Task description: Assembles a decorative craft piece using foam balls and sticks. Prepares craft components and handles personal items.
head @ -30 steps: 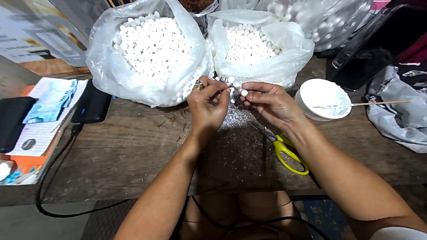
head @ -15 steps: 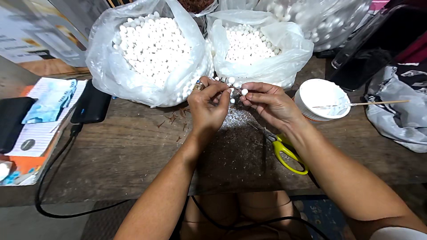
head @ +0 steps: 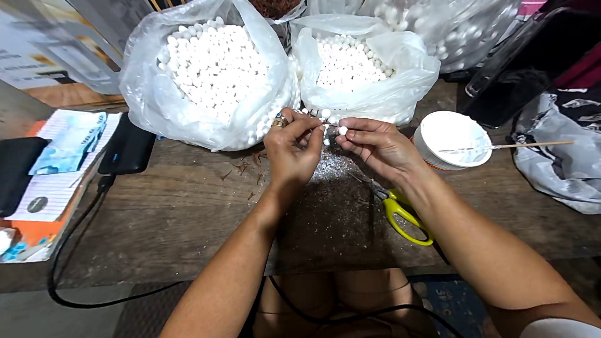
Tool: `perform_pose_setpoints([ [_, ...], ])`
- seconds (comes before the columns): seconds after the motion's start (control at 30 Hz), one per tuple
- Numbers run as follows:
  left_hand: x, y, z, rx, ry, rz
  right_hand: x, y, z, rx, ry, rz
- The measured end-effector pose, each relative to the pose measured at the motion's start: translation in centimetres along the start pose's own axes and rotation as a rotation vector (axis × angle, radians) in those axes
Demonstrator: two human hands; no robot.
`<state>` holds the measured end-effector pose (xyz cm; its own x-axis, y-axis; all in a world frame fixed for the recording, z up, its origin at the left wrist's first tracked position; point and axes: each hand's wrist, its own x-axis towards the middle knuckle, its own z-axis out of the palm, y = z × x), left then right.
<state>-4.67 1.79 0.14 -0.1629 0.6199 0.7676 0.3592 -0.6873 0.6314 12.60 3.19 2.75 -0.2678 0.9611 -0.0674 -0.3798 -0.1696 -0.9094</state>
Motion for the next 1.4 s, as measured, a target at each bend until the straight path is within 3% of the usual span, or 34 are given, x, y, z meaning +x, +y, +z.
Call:
perform_pose_setpoints([
  [0.53, -0.49, 0.21, -0.24, 0.115, -0.094, 0.080, -0.39, 0.34, 0.22, -0.077, 0.005, -0.182],
  [0.97, -0.54, 0.15, -0.14, 0.144, -0.099, 0.123, -0.37, 0.66, 0.10, -0.151, 0.006, -0.239],
  [1.4, -0.65, 0.13, -0.05, 0.237, -0.057, 0.206, -0.41, 0.75, -0.26, -0.378, -0.036, -0.408],
])
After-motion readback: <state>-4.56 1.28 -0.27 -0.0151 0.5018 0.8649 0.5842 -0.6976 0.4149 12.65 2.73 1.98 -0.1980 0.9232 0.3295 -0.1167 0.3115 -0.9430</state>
